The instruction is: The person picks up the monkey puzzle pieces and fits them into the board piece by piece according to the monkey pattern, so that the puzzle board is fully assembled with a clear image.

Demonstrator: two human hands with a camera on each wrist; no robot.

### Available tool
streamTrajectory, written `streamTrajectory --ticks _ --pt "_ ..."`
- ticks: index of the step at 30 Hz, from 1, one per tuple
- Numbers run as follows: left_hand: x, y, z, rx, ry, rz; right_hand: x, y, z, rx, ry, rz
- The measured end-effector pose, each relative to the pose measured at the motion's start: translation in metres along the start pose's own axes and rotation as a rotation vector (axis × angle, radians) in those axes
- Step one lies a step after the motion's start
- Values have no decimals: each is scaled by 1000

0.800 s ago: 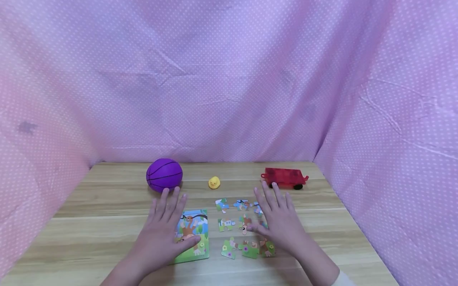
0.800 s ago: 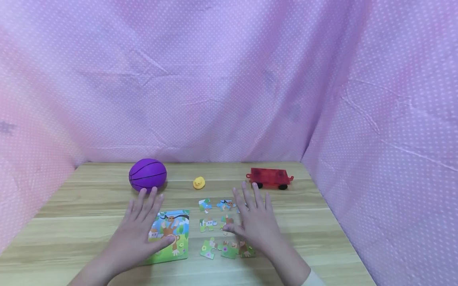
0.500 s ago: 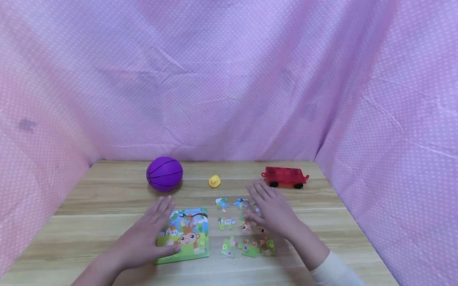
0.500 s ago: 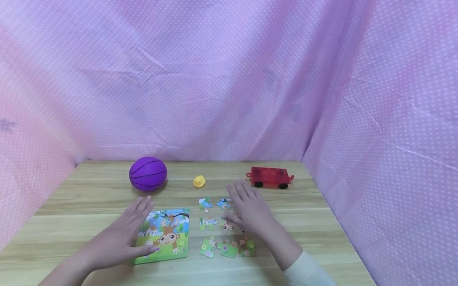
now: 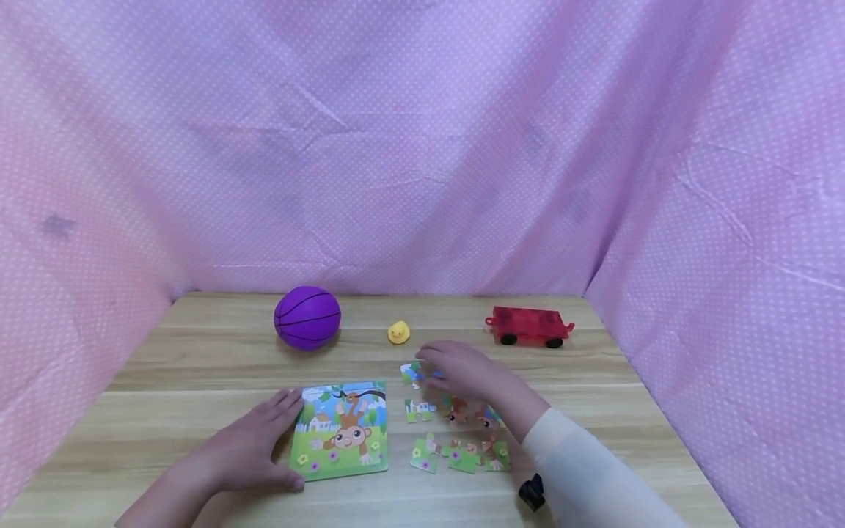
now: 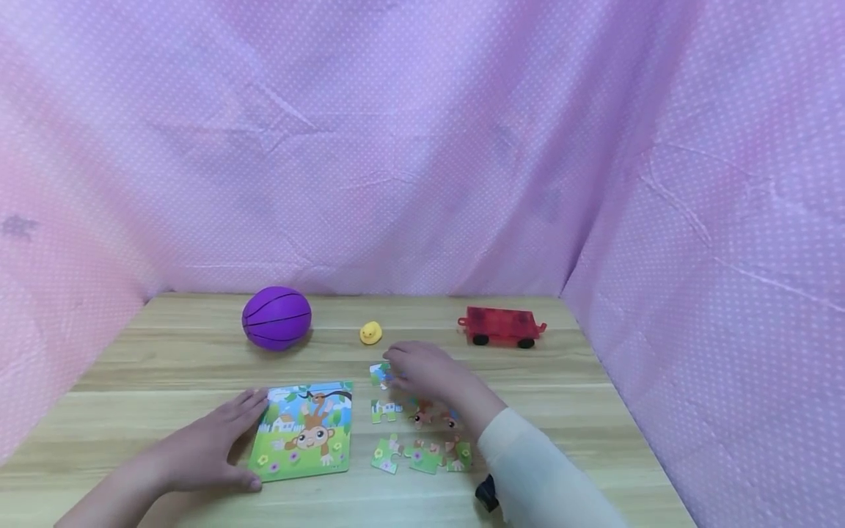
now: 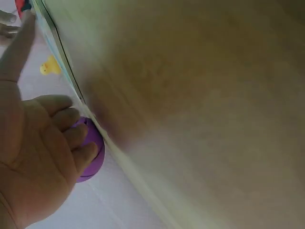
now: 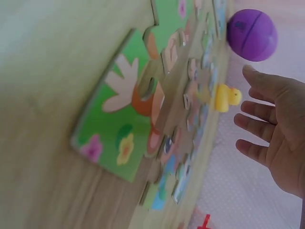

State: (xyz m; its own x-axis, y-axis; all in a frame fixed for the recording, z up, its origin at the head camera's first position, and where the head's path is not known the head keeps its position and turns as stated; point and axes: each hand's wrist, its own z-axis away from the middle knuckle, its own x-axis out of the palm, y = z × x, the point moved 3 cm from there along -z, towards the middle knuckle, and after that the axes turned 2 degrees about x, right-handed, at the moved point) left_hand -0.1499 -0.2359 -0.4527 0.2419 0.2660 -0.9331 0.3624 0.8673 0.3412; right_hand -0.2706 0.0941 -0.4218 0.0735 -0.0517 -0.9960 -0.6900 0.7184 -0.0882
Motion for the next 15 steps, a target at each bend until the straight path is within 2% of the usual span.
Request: streamTrajectory --ticks 8,15 --pt "0 -3 -4 11 -58 -24 20 4 -26 0 -76 1" --pt "-1 2 -10 -11 -72 -29 29 5 -36 -50 -55 58"
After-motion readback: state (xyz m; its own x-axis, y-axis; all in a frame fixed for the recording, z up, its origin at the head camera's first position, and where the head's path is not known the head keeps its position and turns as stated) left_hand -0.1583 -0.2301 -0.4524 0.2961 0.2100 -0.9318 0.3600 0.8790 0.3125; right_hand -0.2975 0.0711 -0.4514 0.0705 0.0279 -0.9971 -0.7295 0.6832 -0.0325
